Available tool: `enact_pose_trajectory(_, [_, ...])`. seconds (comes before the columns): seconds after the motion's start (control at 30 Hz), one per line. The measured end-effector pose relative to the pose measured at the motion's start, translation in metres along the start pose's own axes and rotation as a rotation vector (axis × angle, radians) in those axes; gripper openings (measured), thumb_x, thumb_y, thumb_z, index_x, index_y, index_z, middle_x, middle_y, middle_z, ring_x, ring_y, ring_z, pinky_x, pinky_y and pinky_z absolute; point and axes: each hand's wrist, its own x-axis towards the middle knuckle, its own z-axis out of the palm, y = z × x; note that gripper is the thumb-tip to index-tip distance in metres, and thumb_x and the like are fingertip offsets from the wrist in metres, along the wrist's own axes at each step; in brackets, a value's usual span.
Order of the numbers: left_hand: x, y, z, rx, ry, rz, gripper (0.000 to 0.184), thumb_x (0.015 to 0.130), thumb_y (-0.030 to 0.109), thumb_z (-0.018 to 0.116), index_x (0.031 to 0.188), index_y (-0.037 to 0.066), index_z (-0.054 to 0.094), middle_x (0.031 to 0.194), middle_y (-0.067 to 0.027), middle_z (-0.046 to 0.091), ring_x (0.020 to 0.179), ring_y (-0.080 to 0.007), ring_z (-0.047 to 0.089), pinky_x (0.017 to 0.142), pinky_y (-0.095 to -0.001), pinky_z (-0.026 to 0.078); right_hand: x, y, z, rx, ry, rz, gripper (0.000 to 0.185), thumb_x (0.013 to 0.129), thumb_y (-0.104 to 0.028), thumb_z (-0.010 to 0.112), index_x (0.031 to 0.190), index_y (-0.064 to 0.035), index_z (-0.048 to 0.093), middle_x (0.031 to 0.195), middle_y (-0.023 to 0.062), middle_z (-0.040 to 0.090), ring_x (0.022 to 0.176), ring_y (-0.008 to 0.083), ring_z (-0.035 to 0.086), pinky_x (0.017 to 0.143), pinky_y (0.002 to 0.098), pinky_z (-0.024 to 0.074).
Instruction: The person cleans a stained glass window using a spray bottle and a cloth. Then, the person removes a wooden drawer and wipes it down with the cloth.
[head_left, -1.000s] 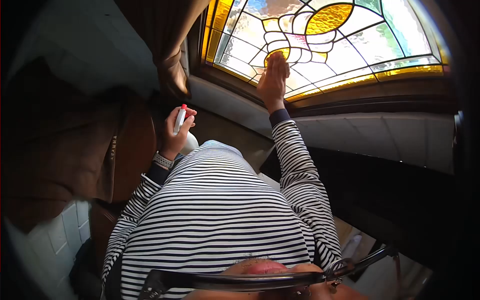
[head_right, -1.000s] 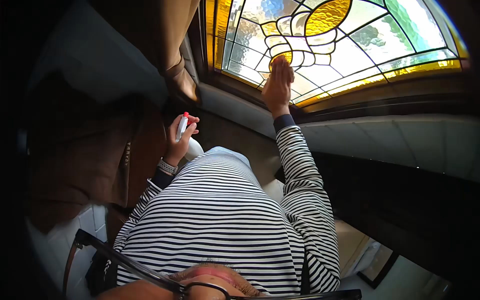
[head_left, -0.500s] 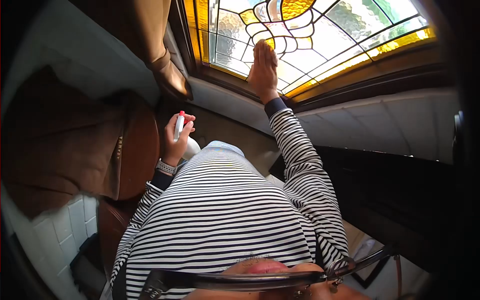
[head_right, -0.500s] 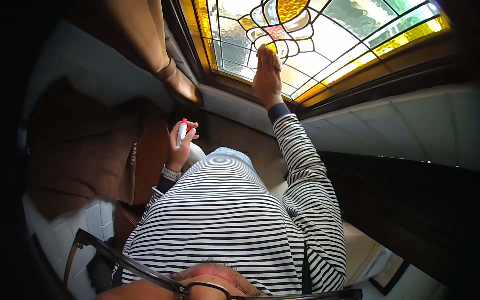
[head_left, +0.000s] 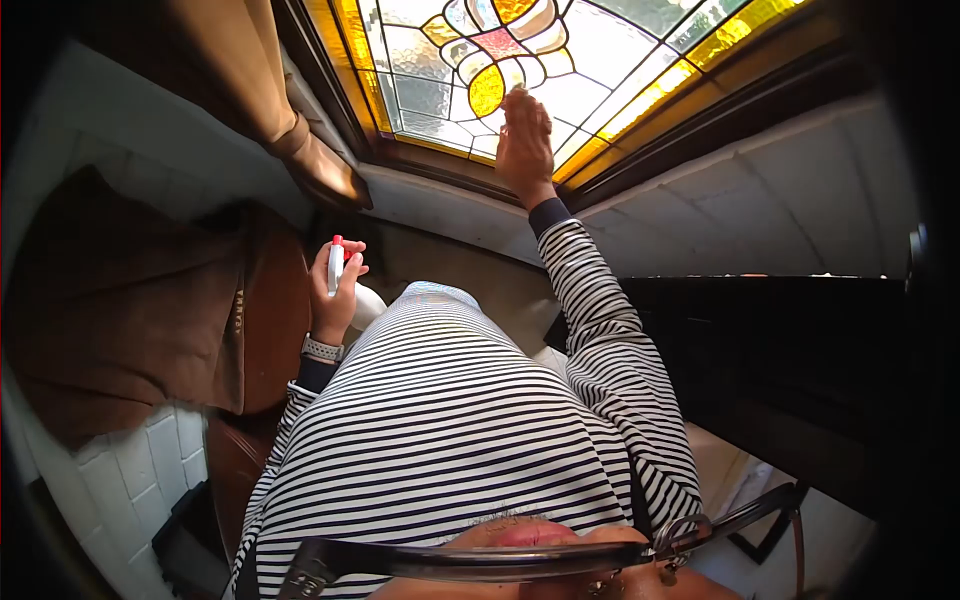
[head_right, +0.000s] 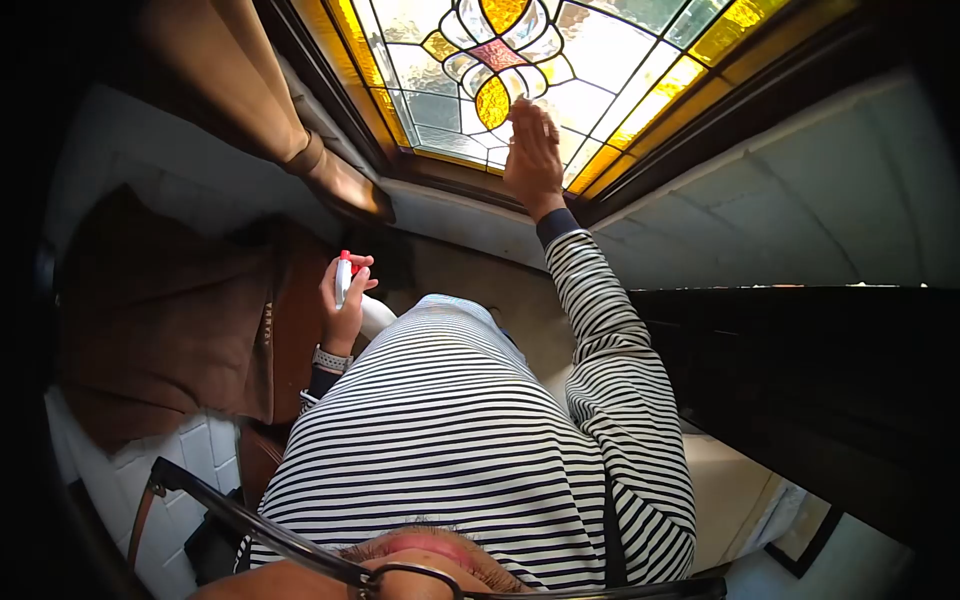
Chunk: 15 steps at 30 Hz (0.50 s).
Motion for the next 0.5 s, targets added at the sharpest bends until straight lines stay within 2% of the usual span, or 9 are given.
enact_pose_trajectory(0.07, [-0.001,0.004,0.001,0.013,-0.007,0.0,0.018,0.109,0.014,0.071,0.121,0.0,0.073,0.119,-0.0089,0.077,0.103,-0.0155,0.075,0.087,-0.0327,0.068,-0.007,0.011,-0.015,0.037,0.073,0.098,0.081,0.099,-0.015,0.072,0.17,0.0034,0.038,0.178,0.0264,0.036,0.167,0.0454,0.031,0.138,0.0538,0.0241])
enact_pose_trajectory(0.1, [0.001,0.002,0.001,0.013,-0.013,0.003,0.018,0.109,0.014,0.071,0.121,0.0,0.073,0.119,-0.0091,0.077,0.103,-0.0156,0.075,0.087,-0.0327,0.068,-0.016,0.02,-0.013,-0.006,0.118,0.103,0.08,0.101,-0.015,0.073,0.169,0.0052,0.038,0.178,0.0282,0.033,0.167,0.0486,0.028,0.138,0.0548,0.0242])
enact_pose_trajectory(0.17, [-0.001,0.002,0.002,0.025,-0.022,0.008,0.018,0.109,0.013,0.071,0.121,0.0,0.073,0.119,-0.0094,0.077,0.104,-0.0158,0.075,0.086,-0.0328,0.068,-0.033,0.032,-0.018,-0.017,0.134,0.225,0.081,0.102,-0.018,0.073,0.169,0.0077,0.035,0.178,0.0313,0.031,0.167,0.0511,0.026,0.137,0.0567,0.0242])
enact_pose_trajectory(0.23, [-0.001,0.004,0.005,0.004,-0.027,0.009,0.018,0.108,0.012,0.071,0.121,0.0,0.073,0.119,-0.0096,0.077,0.105,-0.0158,0.075,0.086,-0.0326,0.068,-0.048,0.037,-0.02,-0.083,0.118,0.313,0.086,0.1,-0.018,0.074,0.17,0.0089,0.032,0.177,0.0348,0.029,0.167,0.0521,0.028,0.137,0.0638,0.0233])
enact_pose_trajectory(0.27, [-0.001,0.005,0.006,-0.007,-0.029,0.009,0.018,0.108,0.012,0.071,0.121,0.0,0.073,0.119,-0.0098,0.077,0.105,-0.0158,0.075,0.086,-0.0326,0.068,-0.058,0.039,-0.016,-0.081,0.118,0.342,0.09,0.098,-0.018,0.076,0.17,0.0116,0.031,0.177,0.0368,0.027,0.166,0.0557,0.026,0.137,0.0635,0.0217])
enact_pose_trajectory(0.4, [0.0,0.007,0.008,-0.042,-0.063,0.006,0.016,0.107,0.01,0.07,0.12,0.001,0.073,0.116,-0.0078,0.077,0.1,-0.0123,0.074,0.085,-0.031,0.067,-0.072,0.026,-0.024,-0.138,0.067,0.409,0.094,0.099,-0.023,0.077,0.169,0.0154,0.027,0.178,0.039,0.021,0.167,0.0565,0.021,0.138,0.0613,0.0196])
enact_pose_trajectory(0.5, [0.0,0.011,0.007,-0.047,-0.08,0.026,0.016,0.106,0.01,0.07,0.119,0.001,0.073,0.114,-0.0072,0.077,0.097,-0.011,0.073,0.085,-0.0306,0.066,-0.067,0.015,-0.028,-0.151,0.044,0.422,0.094,0.099,-0.022,0.077,0.169,0.0151,0.027,0.178,0.0396,0.021,0.167,0.0564,0.02,0.138,0.0606,0.0193])
